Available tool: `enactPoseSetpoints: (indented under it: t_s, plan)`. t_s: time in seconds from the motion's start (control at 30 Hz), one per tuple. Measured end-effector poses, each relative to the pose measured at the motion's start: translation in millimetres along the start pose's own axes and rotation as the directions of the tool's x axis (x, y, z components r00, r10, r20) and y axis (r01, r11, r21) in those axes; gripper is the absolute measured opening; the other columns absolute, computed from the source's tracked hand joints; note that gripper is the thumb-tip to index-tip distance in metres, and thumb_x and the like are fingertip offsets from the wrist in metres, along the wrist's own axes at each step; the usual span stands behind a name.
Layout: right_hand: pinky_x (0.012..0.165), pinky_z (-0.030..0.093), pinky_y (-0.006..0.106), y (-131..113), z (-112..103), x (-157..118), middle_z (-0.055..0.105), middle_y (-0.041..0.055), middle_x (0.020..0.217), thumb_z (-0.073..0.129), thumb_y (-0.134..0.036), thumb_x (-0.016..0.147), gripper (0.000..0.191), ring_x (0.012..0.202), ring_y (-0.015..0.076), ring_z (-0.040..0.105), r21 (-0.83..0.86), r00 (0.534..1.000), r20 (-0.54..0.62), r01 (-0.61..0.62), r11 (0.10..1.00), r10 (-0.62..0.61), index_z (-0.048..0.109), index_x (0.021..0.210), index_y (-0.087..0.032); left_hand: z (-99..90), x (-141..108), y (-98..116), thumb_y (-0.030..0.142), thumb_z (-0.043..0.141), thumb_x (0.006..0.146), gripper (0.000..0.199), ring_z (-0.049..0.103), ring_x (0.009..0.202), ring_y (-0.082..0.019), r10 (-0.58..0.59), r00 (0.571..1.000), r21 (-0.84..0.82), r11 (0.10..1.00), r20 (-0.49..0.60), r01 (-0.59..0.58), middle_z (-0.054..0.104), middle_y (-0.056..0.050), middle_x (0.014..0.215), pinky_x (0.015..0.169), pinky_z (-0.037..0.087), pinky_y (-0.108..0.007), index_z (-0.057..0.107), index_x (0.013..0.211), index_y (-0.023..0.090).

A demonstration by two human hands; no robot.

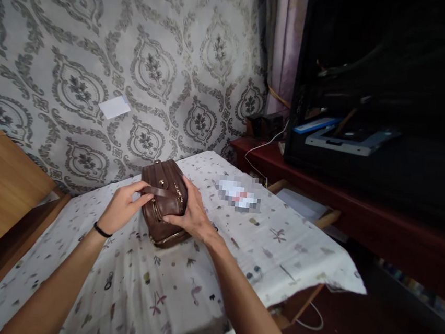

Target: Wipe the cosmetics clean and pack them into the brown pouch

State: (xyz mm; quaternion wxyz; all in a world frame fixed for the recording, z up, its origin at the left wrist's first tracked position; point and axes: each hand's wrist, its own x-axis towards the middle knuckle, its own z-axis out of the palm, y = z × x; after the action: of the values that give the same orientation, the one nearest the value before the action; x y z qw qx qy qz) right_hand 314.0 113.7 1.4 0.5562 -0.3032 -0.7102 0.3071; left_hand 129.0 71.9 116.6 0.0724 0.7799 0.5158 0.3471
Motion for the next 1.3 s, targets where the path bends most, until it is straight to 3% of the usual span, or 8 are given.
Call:
enactPoseSetpoints:
  t_s: [0.33, 0.53, 0.73, 0.9, 0.97, 1.13, 1.23, 1.3]
  plan:
    - [0.118, 0.024, 0.056, -4.7, -1.8, 0.6, 0.03, 0.0142, 0.153, 0.081, -0.05, 0.067, 0.111, 0.143, 0.0353, 0.028, -0.03, 1.0, 0.02, -0.022, 0.999, 0.022, 0.016, 0.155, -0.027, 12.3, -9.8, 5.0, 0.022, 0.055, 0.082, 0.013, 0.063, 0.08, -0.019, -0.093, 0.991, -0.09, 0.992, -0.101, 0.084, 0.071, -0.002, 0.084, 0.066, 0.046, -0.025, 0.068, 0.085, 0.02]
    - [0.117, 0.027, 0.055, -4.7, -2.0, 0.6, 0.032, 0.0145, 0.151, 0.081, -0.05, 0.068, 0.11, 0.142, 0.0356, 0.03, -0.057, 1.0, 0.007, 0.011, 0.998, -0.011, 0.016, 0.154, -0.027, 24.8, -38.3, 14.5, 0.022, 0.056, 0.086, 0.014, 0.063, 0.084, -0.02, 0.005, 0.986, 0.015, 1.0, -0.166, -0.002, 0.07, -0.003, 0.085, 0.077, 0.046, -0.03, 0.07, 0.087, 0.022]
    - [0.117, 0.028, 0.054, -4.4, -1.4, 1.4, 0.034, 0.0154, 0.15, 0.081, -0.051, 0.066, 0.111, 0.141, 0.0352, 0.032, -0.07, 0.999, -0.008, 0.039, 0.997, -0.04, 0.018, 0.153, -0.026, 31.0, -55.0, 13.9, 0.016, 0.054, 0.087, 0.017, 0.061, 0.081, -0.02, 0.143, 0.978, 0.13, 0.984, -0.151, -0.123, 0.068, -0.002, 0.079, 0.082, 0.043, -0.035, 0.069, 0.089, 0.023]
    - [0.118, 0.026, 0.054, -4.0, -2.2, 1.7, 0.033, 0.0152, 0.151, 0.083, -0.05, 0.065, 0.112, 0.142, 0.0347, 0.031, -0.049, 1.0, 0.014, 0.019, 0.999, -0.019, 0.018, 0.154, -0.026, 25.5, -46.6, 12.6, 0.021, 0.056, 0.087, 0.011, 0.062, 0.084, -0.019, 0.012, 0.992, -0.02, 1.0, -0.123, -0.015, 0.069, -0.003, 0.087, 0.076, 0.046, -0.03, 0.068, 0.088, 0.021]
    - [0.119, 0.024, 0.053, -4.7, -4.0, 1.4, 0.032, 0.0155, 0.152, 0.084, -0.048, 0.064, 0.114, 0.143, 0.034, 0.029, -0.026, 1.0, 0.029, 0.01, 1.0, -0.01, 0.019, 0.154, -0.024, 23.2, -41.4, 14.5, 0.022, 0.055, 0.088, 0.011, 0.061, 0.085, -0.02, -0.017, 0.992, -0.004, 1.0, -0.124, 0.016, 0.068, -0.004, 0.088, 0.074, 0.045, -0.029, 0.066, 0.088, 0.021]
    - [0.12, 0.025, 0.05, -9.6, -18.3, 1.1, 0.026, 0.0121, 0.158, 0.08, -0.041, 0.07, 0.104, 0.146, 0.0298, 0.028, 0.151, 0.99, 0.139, -0.032, 0.988, 0.011, 0.02, 0.154, -0.025, 23.4, -25.0, 28.6, 0.017, 0.057, 0.085, 0.011, 0.055, 0.091, -0.023, 0.073, 0.994, 0.201, 0.978, -0.086, -0.055, 0.065, -0.005, 0.09, 0.08, 0.044, -0.034, 0.062, 0.094, 0.02]
    - [0.117, 0.03, 0.048, -12.2, -29.4, 1.9, 0.027, 0.0094, 0.159, 0.075, -0.041, 0.075, 0.097, 0.145, 0.0277, 0.032, 0.301, 0.973, 0.228, -0.11, 0.947, 0.041, 0.019, 0.154, -0.026, 31.3, -11.3, 38.7, 0.013, 0.062, 0.081, 0.026, 0.055, 0.095, -0.024, 0.139, 0.99, 0.238, 0.962, -0.015, -0.132, 0.066, -0.005, 0.096, 0.084, 0.044, -0.036, 0.063, 0.106, 0.022]
    - [0.118, 0.029, 0.046, -12.1, -33.9, 2.8, 0.028, 0.0089, 0.159, 0.075, -0.043, 0.076, 0.097, 0.145, 0.0271, 0.031, 0.365, 0.966, 0.251, -0.151, 0.919, 0.059, 0.02, 0.154, -0.026, 38.7, -2.1, 42.6, 0.014, 0.064, 0.082, 0.026, 0.055, 0.095, -0.024, 0.156, 0.987, 0.253, 0.955, 0.027, -0.157, 0.066, -0.005, 0.096, 0.086, 0.045, -0.038, 0.064, 0.107, 0.021]
